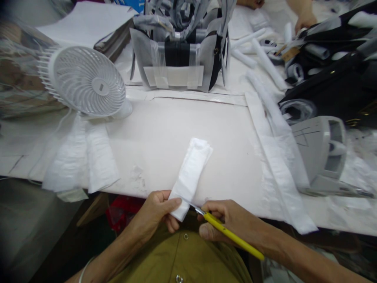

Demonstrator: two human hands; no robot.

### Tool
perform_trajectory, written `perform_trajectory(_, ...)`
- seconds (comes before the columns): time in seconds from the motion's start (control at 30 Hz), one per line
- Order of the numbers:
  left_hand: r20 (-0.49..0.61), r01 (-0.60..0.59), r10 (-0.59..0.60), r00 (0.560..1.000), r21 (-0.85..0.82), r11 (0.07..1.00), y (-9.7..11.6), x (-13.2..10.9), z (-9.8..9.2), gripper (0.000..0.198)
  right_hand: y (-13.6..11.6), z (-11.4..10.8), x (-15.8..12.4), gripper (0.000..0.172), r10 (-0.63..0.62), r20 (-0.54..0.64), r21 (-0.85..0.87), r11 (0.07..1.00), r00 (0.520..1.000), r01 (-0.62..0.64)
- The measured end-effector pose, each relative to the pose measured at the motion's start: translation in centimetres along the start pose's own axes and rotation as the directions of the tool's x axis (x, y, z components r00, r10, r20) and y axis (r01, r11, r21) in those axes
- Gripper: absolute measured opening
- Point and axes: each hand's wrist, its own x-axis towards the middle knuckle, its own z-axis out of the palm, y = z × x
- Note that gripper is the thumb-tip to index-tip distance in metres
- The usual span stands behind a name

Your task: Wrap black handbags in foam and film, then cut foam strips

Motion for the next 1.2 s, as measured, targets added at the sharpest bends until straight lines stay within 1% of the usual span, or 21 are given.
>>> perform_trajectory(0.1, 0.013, -0.003, 0.003, 1.0, 0.006, 1.0, -0.2, 0.1, 0.1, 0.041, -0.3, 0.0, 0.4, 0.05, -0.026, 0.033, 0.051, 0.998, 0.999, 0.024)
perform_trajectory(0.17, 0.009, -0.009, 0.009, 1.0, -0.012, 1.0, -0.4, 0.2, 0.1, 0.041, -0.6, -0.1, 0.4, 0.049, -0.016, 0.04, 0.066, 0.998, 0.999, 0.013)
perform_trajectory(0.33, -0.006, -0.001, 0.0, 1.0, -0.034, 0.999, -0.6, 0.3, 0.0, 0.04, -0.9, -0.4, -0.1, 0.047, 0.027, 0.038, 0.022, 0.999, 0.999, -0.027)
perform_trajectory(0.5, 0.011, 0.001, -0.001, 1.0, -0.053, 0.999, -0.4, 0.2, 0.2, 0.04, -0.9, -0.2, 0.4, 0.05, 0.011, 0.033, 0.018, 1.0, 0.999, -0.011)
perform_trajectory(0.6, 0.013, 0.008, -0.007, 1.0, -0.066, 0.998, -0.4, 0.1, 0.3, 0.039, -1.2, 0.0, 0.9, 0.046, -0.024, 0.058, 0.056, 0.998, 0.998, 0.021)
perform_trajectory(0.7, 0.015, 0.014, -0.013, 1.0, -0.072, 0.997, -0.4, 0.1, 0.3, 0.04, -1.3, -0.2, 1.0, 0.044, 0.001, 0.062, 0.099, 0.995, 0.998, -0.007)
perform_trajectory(0.8, 0.024, 0.018, -0.016, 1.0, -0.069, 0.997, -0.3, 0.1, 0.3, 0.04, -1.3, -0.5, 0.9, 0.043, 0.026, 0.049, 0.068, 0.997, 0.998, -0.03)
perform_trajectory(0.9, 0.019, 0.014, -0.013, 1.0, -0.064, 0.998, -0.2, 0.1, 0.3, 0.04, -1.7, -0.6, 0.9, 0.041, 0.01, 0.058, 0.042, 0.999, 0.998, -0.013)
perform_trajectory(1.0, 0.007, 0.016, -0.016, 1.0, -0.062, 0.998, -0.2, 0.1, 0.3, 0.04, -2.1, -0.4, 1.2, 0.039, -0.032, 0.08, 0.094, 0.995, 0.996, 0.024)
perform_trajectory(1.1, 0.007, 0.016, -0.016, 1.0, -0.058, 0.998, -0.3, 0.2, 0.3, 0.039, -2.1, -0.1, 1.4, 0.04, -0.033, 0.073, 0.155, 0.988, 0.997, 0.021)
perform_trajectory(1.13, 0.008, 0.012, -0.011, 1.0, -0.052, 0.999, -0.3, 0.3, 0.3, 0.039, -2.1, -0.1, 1.5, 0.04, -0.027, 0.059, 0.146, 0.989, 0.998, 0.018)
perform_trajectory(1.2, 0.009, -0.006, 0.007, 1.0, -0.04, 0.999, -0.3, 0.4, 0.4, 0.039, -2.1, -0.1, 1.5, 0.041, 0.007, 0.024, 0.071, 0.997, 1.0, -0.009)
